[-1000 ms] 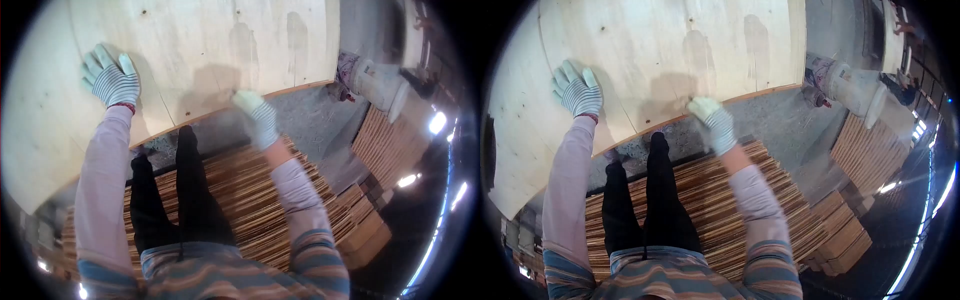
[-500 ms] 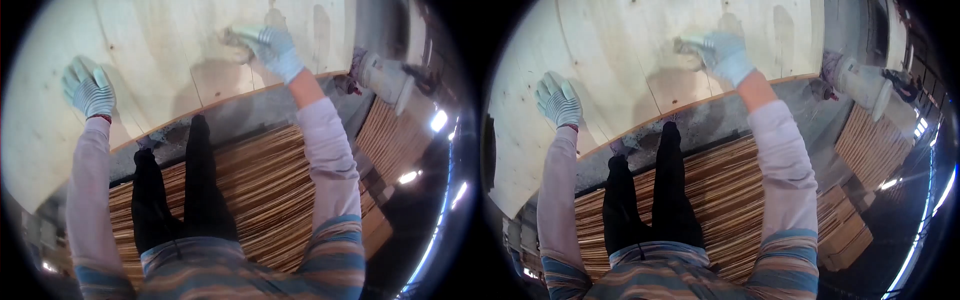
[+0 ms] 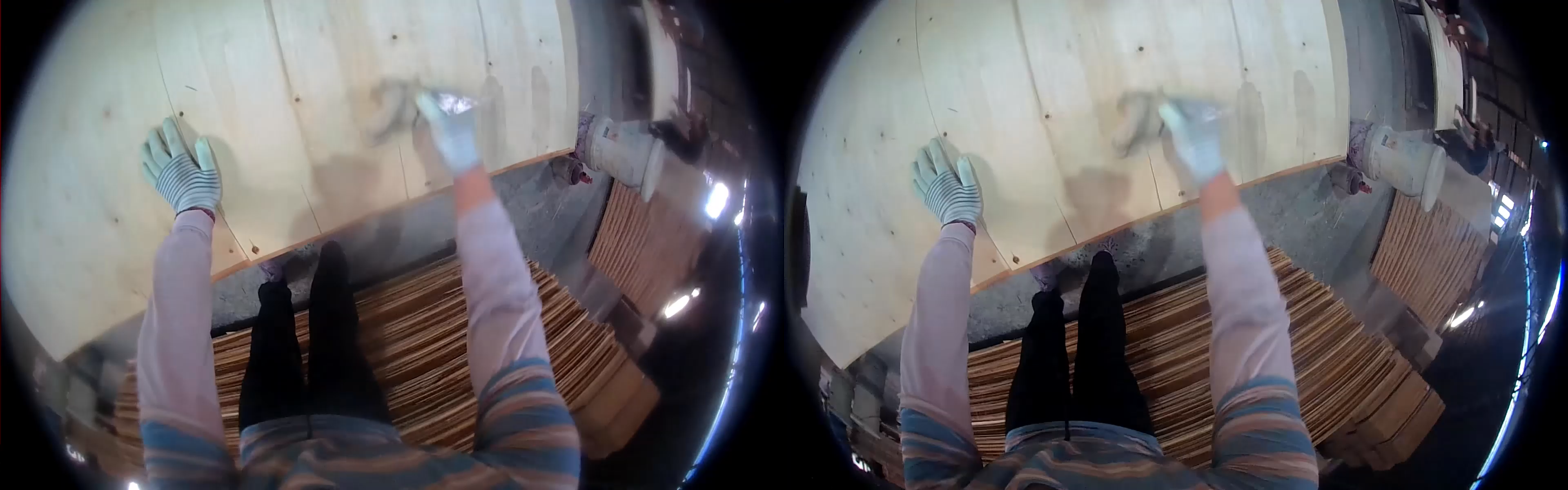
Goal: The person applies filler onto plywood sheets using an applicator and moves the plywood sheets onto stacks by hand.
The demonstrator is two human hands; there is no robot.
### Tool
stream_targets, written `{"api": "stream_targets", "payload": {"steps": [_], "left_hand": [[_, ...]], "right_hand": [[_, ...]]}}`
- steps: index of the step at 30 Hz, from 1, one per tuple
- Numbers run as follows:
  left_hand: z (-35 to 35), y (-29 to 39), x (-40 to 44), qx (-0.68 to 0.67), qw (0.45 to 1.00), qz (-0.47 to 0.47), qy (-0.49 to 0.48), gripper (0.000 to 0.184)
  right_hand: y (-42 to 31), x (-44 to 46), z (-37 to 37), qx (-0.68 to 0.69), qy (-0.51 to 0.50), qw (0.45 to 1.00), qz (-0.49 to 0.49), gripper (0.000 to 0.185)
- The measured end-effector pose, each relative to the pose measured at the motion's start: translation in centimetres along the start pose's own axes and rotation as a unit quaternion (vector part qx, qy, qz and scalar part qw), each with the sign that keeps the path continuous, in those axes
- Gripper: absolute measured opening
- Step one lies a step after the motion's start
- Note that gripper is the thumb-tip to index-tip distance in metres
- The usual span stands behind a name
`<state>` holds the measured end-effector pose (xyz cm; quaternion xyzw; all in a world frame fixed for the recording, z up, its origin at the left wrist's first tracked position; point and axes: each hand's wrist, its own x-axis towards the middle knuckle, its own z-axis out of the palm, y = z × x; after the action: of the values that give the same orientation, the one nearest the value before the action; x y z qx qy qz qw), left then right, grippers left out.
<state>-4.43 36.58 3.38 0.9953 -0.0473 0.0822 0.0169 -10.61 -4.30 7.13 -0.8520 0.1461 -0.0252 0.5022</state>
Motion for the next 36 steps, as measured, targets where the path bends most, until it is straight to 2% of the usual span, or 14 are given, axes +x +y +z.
{"api": "stream_targets", "payload": {"steps": [2,4,6,8,10,15,18,21,23,27,29,30,32,36], "left_hand": [[-0.1,0.4,-0.8,0.021,0.999,-0.019,-0.017,0.067],[-0.2,0.4,-0.4,0.021,0.999,-0.013,-0.033,0.066],[-0.2,0.2,-1.3,0.030,0.999,0.006,-0.023,0.065],[-0.1,0.6,-0.2,0.014,1.000,-0.003,-0.026,0.066],[-0.6,0.4,-0.2,-0.015,0.996,-0.022,-0.080,0.068],[-1.3,-1.9,0.1,-0.018,0.998,0.050,-0.037,0.066],[-3.2,-9.0,-0.3,-0.048,0.985,0.125,-0.111,0.066],[-0.6,-13.7,-2.2,0.055,0.997,-0.044,-0.010,0.070],[-0.9,-13.7,-2.6,0.037,0.998,-0.046,-0.020,0.070],[-1.2,-13.4,-2.5,0.032,0.998,-0.045,-0.034,0.070],[-1.4,-13.2,-1.7,0.033,0.997,-0.051,-0.039,0.068],[-1.3,-13.0,-1.2,0.032,0.997,-0.055,-0.038,0.068],[-1.5,-13.1,-1.5,0.030,0.997,-0.057,-0.047,0.068],[-2.6,-13.0,-1.5,0.076,0.991,-0.068,-0.086,0.069]], "right_hand": [[-1.5,4.9,0.9,-0.147,-0.082,0.983,-0.073,0.026],[-4.2,5.5,1.7,0.119,-0.168,0.968,0.143,0.027],[-2.1,1.4,1.3,0.383,-0.218,0.841,0.314,0.025],[0.3,-5.7,1.7,0.015,-0.200,0.980,-0.006,0.029],[-0.9,-12.7,2.0,-0.248,-0.097,0.940,-0.216,0.033],[-6.7,-20.9,10.9,0.005,0.129,0.980,0.151,0.022],[-10.5,-18.4,12.4,0.382,0.178,0.793,0.441,0.018],[-9.4,-11.7,14.5,0.309,0.124,0.915,0.226,0.019],[-8.4,-6.0,14.0,0.052,-0.007,0.995,0.083,0.021],[-9.9,-4.6,14.8,0.023,-0.242,0.955,0.168,0.021],[-8.3,-8.6,14.3,-0.105,-0.246,0.964,-0.012,0.023],[-8.3,-11.6,13.9,-0.242,-0.195,0.924,-0.224,0.025],[-9.1,-18.0,14.3,-0.281,-0.136,0.942,-0.122,0.024],[-13.0,-22.2,18.0,-0.011,0.015,0.964,0.266,0.024]]}}
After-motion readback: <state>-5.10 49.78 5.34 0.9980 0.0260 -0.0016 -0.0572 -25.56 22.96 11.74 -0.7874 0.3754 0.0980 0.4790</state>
